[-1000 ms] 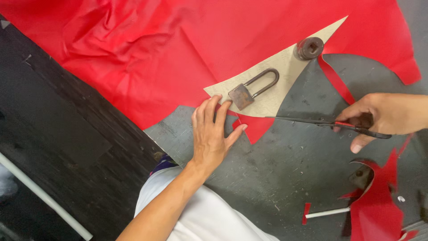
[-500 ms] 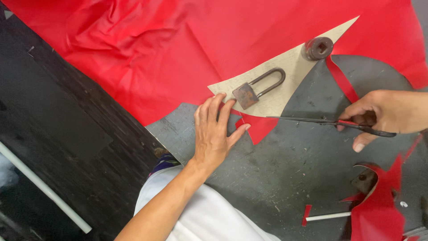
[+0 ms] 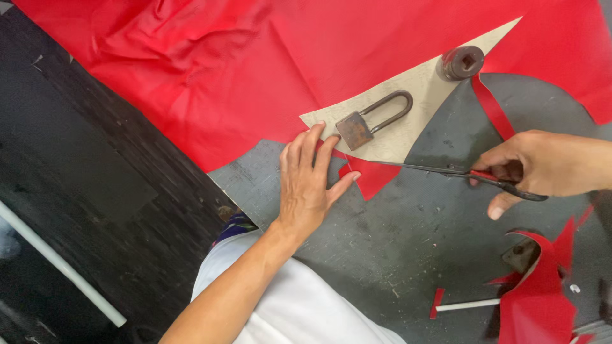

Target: The person places a paper pattern on a large sheet of red fabric, secures it with a padlock and a weight, and cuts around the pattern using shears. The person then removes the pattern and repeats the process to cut a second identical piece.

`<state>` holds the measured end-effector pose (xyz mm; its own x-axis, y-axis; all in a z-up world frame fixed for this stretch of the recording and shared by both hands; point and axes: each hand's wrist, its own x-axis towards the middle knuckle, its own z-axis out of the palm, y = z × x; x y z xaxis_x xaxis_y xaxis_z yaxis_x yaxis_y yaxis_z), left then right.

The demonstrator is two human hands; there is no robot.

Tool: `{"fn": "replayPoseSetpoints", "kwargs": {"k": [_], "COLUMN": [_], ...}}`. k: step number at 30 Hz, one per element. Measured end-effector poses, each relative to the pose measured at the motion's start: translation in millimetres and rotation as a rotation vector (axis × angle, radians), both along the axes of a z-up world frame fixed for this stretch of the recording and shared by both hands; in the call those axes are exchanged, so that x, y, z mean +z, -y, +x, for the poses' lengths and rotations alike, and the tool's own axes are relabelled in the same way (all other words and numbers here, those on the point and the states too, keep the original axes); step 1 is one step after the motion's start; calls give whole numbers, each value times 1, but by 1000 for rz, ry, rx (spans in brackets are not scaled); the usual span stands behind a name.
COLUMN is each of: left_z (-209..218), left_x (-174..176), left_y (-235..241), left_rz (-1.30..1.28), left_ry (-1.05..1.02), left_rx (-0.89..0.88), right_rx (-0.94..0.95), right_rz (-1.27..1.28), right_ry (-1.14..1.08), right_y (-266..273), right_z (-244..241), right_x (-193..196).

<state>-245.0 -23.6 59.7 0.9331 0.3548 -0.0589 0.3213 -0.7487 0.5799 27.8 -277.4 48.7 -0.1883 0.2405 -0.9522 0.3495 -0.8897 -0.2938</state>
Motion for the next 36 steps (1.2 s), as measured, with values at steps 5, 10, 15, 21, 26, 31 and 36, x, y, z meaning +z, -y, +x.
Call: {"fn": "replayPoseSetpoints", "kwargs": {"k": [5,10,15,21,26,31,36], "left_z": [-1,-2,-2,-1,-2,-2,-3], "left_x": [-1,-2,-3,-3,-4,-7,-11], "left_y": [-1,-1,-2,-2,-2,-3,-5], "left_rz": [-6,-1,7,4,-1,0,10], "left_ry": [0,12,9,16,26,33,66], "left_rx": [-2,2,-5,-8,-9,-3,-1], "right_rx": [19,68,-14,-115,-113,-307,-278], "right_rz": [-91,-69,-65,-33,-9,120,3], "right_ry": [10,67,112,74,125,33,141], "right_y": [-5,-17,-24,-29,-30,-28,-32], "right_z": [-2,-15,-32,-40,-57,-65,-70], "right_x": [6,22,33,44,44,39,41]}}
